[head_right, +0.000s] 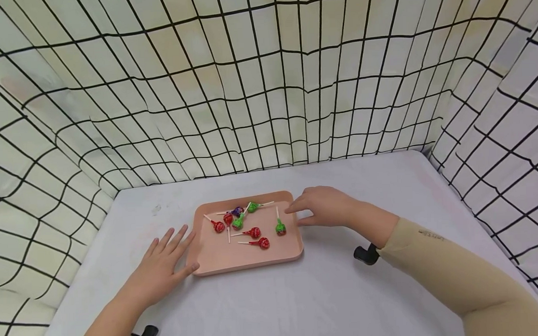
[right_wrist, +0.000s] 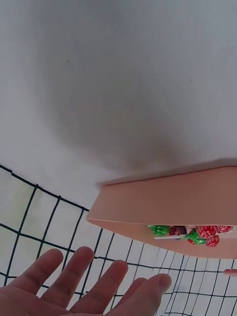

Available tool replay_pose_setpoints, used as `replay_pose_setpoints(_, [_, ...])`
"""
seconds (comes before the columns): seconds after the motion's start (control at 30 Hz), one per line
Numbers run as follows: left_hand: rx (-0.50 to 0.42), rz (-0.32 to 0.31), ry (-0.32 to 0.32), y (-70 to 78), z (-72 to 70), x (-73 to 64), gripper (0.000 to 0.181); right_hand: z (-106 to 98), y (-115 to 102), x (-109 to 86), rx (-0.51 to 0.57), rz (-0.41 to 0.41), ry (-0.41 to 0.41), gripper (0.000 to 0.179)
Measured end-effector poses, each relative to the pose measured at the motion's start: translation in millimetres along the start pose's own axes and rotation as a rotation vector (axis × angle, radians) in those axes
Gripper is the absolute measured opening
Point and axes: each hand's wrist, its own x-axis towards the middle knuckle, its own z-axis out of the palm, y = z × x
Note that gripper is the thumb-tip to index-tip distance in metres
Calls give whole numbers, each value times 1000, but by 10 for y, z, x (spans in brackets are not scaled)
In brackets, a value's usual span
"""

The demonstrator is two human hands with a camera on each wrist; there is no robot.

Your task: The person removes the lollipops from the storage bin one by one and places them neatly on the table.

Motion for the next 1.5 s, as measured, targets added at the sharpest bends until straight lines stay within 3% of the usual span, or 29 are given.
replay_pose_setpoints(0.23, [10,3,-17,2,25,2,80,-13,-37,143,-14,-50,-38,40])
replay_pose_setpoints(0.77, [1,-20,-70,44,56,11,79,80,-77,564,-67,-170,-274,31])
replay_pose_setpoints(1.03, [-2,-20,-77,60,58,12,78,132,-137,676,-164,-242,-329,28])
replay_pose_setpoints(1.5, [-12,-28,-89,56,54,8,80,248,-155,777,-192,-240,-363,23])
